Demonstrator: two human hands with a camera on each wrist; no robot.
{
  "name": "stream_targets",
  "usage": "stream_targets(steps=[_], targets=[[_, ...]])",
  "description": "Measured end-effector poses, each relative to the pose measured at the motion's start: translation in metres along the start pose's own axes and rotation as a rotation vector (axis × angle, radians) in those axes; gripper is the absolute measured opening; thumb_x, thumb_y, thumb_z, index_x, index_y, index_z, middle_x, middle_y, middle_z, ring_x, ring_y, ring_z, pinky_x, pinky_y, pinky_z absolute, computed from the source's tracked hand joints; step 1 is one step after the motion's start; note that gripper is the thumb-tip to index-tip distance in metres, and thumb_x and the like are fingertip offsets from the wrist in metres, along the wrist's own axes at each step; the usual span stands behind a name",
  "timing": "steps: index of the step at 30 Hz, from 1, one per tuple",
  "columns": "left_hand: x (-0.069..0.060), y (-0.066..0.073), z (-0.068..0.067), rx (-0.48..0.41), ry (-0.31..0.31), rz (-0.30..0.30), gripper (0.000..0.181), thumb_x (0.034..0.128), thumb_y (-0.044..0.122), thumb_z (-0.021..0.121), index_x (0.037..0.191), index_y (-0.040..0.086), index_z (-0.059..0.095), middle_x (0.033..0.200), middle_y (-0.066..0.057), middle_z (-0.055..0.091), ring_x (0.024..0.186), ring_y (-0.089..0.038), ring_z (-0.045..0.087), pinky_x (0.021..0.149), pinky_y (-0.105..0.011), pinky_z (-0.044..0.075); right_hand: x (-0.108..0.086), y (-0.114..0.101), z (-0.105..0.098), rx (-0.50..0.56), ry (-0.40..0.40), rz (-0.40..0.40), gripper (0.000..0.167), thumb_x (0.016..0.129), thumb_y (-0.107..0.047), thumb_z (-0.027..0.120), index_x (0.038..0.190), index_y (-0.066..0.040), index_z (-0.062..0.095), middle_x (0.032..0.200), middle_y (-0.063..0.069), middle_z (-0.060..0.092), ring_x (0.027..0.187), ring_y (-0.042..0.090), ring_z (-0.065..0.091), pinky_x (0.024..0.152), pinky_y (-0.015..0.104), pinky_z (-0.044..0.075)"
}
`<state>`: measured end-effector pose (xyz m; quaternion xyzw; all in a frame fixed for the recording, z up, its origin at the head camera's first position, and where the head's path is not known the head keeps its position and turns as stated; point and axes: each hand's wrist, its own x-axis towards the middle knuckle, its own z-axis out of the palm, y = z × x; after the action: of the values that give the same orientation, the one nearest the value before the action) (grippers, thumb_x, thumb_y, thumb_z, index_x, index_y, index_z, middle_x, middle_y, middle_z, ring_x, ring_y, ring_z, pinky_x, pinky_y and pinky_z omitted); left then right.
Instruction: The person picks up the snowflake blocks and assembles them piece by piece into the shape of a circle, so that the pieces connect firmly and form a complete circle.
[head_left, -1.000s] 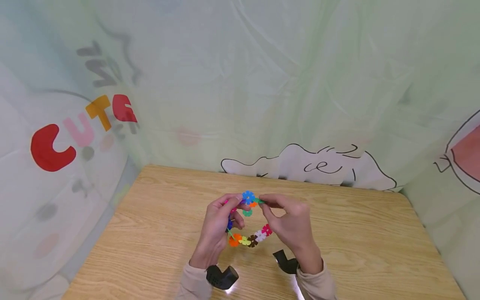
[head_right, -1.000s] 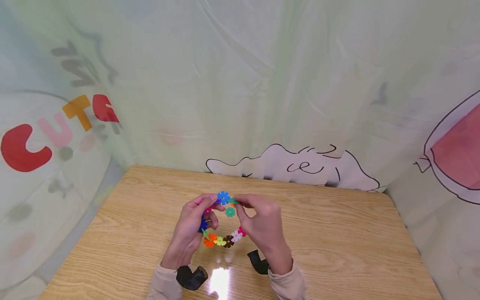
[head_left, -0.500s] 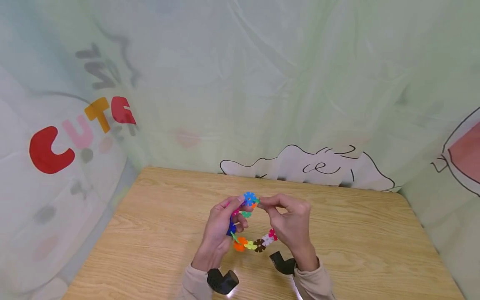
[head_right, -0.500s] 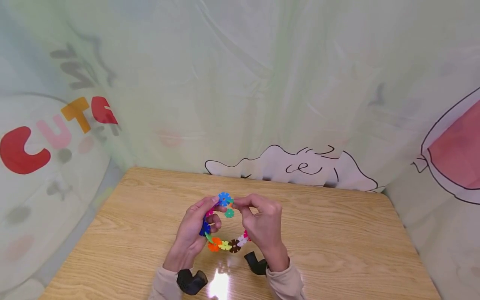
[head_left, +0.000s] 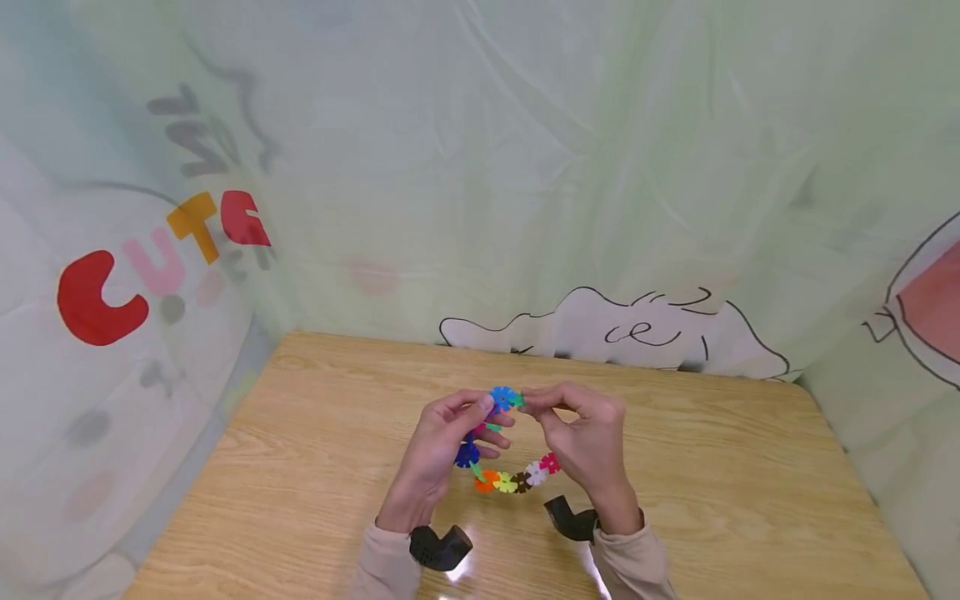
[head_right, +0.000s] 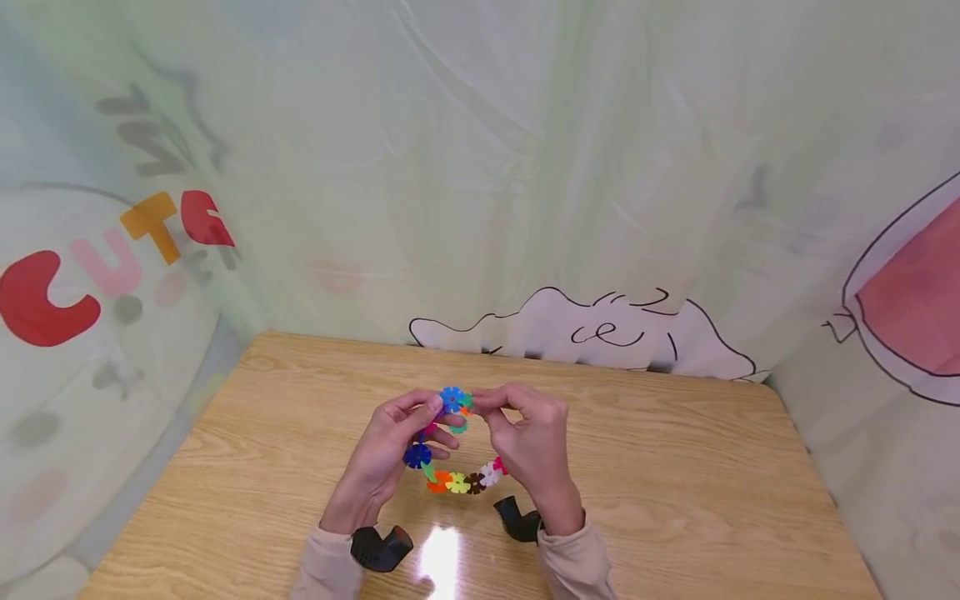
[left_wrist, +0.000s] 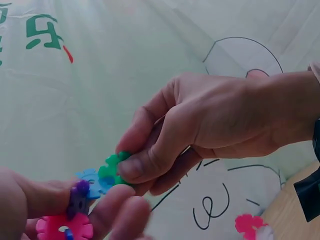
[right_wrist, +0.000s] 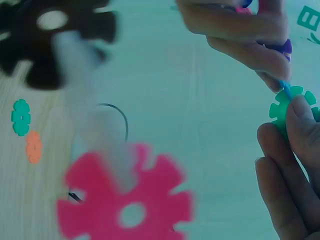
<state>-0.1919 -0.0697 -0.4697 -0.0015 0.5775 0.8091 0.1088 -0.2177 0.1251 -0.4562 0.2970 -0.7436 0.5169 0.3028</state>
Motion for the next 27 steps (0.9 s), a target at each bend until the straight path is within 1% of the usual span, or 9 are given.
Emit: stream_targets(steps=[6, 9, 11, 16, 18, 19, 21, 24, 27], targets=[[0.003, -0.002, 0.001, -0.006, 0.123, 0.048, 0.019, 0.1068, 0.027, 0.065, 0.104, 0.009, 0.07, 0.086, 0.0, 0.075, 0.051, -0.011, 0.056, 0.052, -0.022, 0.048, -0.002, 0.002, 0.009, 0.037, -0.1, 0.053, 0.019, 0.075, 0.012, 0.09, 0.085, -0.003, 0.082, 0.084, 0.011, 0.081, 0.07, 0.021, 0.079, 0.071, 0.019, 0.063], [0.003, -0.001, -0.001, -0.046, 0.178, 0.051, 0.016, 0.1076, 0.023, 0.063, 0.102, 0.01, 0.071, 0.085, -0.001, 0.075, 0.047, -0.009, 0.048, 0.048, -0.02, 0.041, -0.004, 0.008, 0.006, 0.059, -0.159, 0.142, 0.022, 0.079, 0.003, 0.09, 0.099, -0.004, 0.082, 0.092, 0.011, 0.082, 0.071, 0.015, 0.079, 0.069, 0.023, 0.064], [0.003, 0.0, -0.002, -0.069, 0.205, 0.053, 0.016, 0.1077, 0.023, 0.063, 0.101, 0.01, 0.072, 0.085, -0.002, 0.076, 0.046, -0.009, 0.045, 0.047, -0.02, 0.041, -0.006, 0.019, 0.0, 0.096, -0.169, 0.246, 0.025, 0.086, 0.0, 0.086, 0.11, -0.004, 0.08, 0.101, 0.014, 0.081, 0.075, 0.012, 0.079, 0.07, 0.025, 0.065], [0.001, 0.004, -0.004, -0.098, 0.221, 0.053, 0.017, 0.1078, 0.023, 0.062, 0.102, 0.011, 0.073, 0.088, -0.003, 0.078, 0.045, -0.009, 0.046, 0.048, -0.021, 0.043, -0.017, 0.068, -0.01, 0.154, -0.095, 0.596, 0.026, 0.104, -0.015, 0.069, 0.125, 0.0, 0.074, 0.116, 0.022, 0.077, 0.084, 0.012, 0.079, 0.074, 0.029, 0.066], [0.001, 0.005, -0.003, -0.106, 0.214, 0.048, 0.016, 0.1078, 0.023, 0.062, 0.101, 0.012, 0.072, 0.088, -0.003, 0.078, 0.045, -0.008, 0.047, 0.048, -0.02, 0.043, -0.026, 0.088, -0.006, 0.106, -0.134, 0.713, 0.03, 0.106, -0.02, 0.068, 0.127, -0.001, 0.073, 0.116, 0.02, 0.077, 0.088, 0.014, 0.078, 0.077, 0.027, 0.065], [0.0, 0.005, -0.003, -0.113, 0.207, 0.043, 0.016, 0.108, 0.023, 0.061, 0.1, 0.013, 0.072, 0.088, -0.003, 0.077, 0.045, -0.008, 0.047, 0.048, -0.02, 0.043, -0.03, 0.096, -0.002, 0.073, -0.184, 0.749, 0.031, 0.105, -0.021, 0.069, 0.128, -0.001, 0.072, 0.116, 0.019, 0.077, 0.092, 0.015, 0.078, 0.081, 0.027, 0.065], [0.0, 0.005, -0.002, -0.138, 0.192, 0.035, 0.015, 0.1081, 0.022, 0.061, 0.099, 0.014, 0.071, 0.088, -0.002, 0.077, 0.045, -0.007, 0.047, 0.047, -0.02, 0.042, -0.038, 0.105, 0.008, 0.037, -0.3, 0.781, 0.033, 0.104, -0.02, 0.071, 0.13, -0.001, 0.071, 0.116, 0.018, 0.076, 0.098, 0.019, 0.076, 0.086, 0.03, 0.064], [-0.001, 0.006, 0.0, -0.188, 0.167, 0.023, 0.015, 0.1079, 0.023, 0.062, 0.098, 0.015, 0.069, 0.088, -0.002, 0.077, 0.046, -0.007, 0.045, 0.047, -0.02, 0.038, -0.042, 0.103, 0.025, 0.018, -0.431, 0.758, 0.034, 0.102, -0.018, 0.073, 0.13, -0.001, 0.071, 0.118, 0.018, 0.075, 0.102, 0.026, 0.073, 0.091, 0.036, 0.063], [-0.002, 0.006, 0.002, -0.238, 0.136, 0.014, 0.014, 0.108, 0.024, 0.062, 0.099, 0.015, 0.068, 0.089, -0.002, 0.076, 0.046, -0.007, 0.045, 0.048, -0.019, 0.037, -0.045, 0.096, 0.041, -0.02, -0.502, 0.74, 0.035, 0.098, -0.018, 0.077, 0.13, -0.004, 0.072, 0.115, 0.015, 0.072, 0.093, 0.023, 0.069, 0.077, 0.034, 0.062]])
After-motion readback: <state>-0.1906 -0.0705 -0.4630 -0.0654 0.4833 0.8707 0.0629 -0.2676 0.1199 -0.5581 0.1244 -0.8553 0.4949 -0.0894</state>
